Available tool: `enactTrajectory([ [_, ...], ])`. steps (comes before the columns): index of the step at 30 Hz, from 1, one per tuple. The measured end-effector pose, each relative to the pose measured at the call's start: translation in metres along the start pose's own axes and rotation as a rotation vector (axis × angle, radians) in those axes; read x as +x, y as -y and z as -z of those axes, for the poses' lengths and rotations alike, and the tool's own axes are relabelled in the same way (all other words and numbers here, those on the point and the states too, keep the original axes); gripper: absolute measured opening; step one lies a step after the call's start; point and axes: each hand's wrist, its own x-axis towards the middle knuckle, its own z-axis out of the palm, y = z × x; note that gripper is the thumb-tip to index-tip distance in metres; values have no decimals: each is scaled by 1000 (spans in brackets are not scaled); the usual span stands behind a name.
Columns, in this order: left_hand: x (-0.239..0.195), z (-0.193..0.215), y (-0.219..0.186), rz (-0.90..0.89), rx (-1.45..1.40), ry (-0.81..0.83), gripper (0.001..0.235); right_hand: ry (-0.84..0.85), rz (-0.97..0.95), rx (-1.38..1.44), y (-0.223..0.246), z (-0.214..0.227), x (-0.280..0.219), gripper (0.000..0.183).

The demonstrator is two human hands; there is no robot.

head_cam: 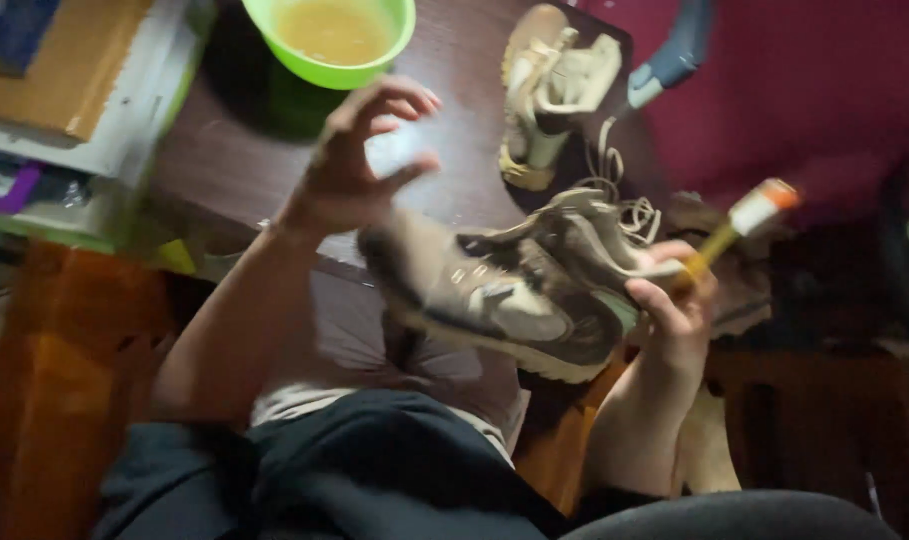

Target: The person cleans a brown hiking boot using a toothbrush and a liquid solution from a green bowl. They scrub the boot's upper, sole, and laces, repeatedly dipping the brush into the bowl to reload the cleaning solution.

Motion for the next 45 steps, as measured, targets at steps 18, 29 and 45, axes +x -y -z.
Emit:
enactTrajectory([
  [18, -141, -30, 115, 618, -167, -601, 32, 659, 454, -415, 9, -249, 136, 43],
  [29, -134, -44, 99, 739, -346, -857, 37, 740, 122, -680, -8, -259, 215, 54],
  [45, -122, -1, 122, 423, 210, -302, 59, 826, 140, -1259, 37, -307, 231, 76],
])
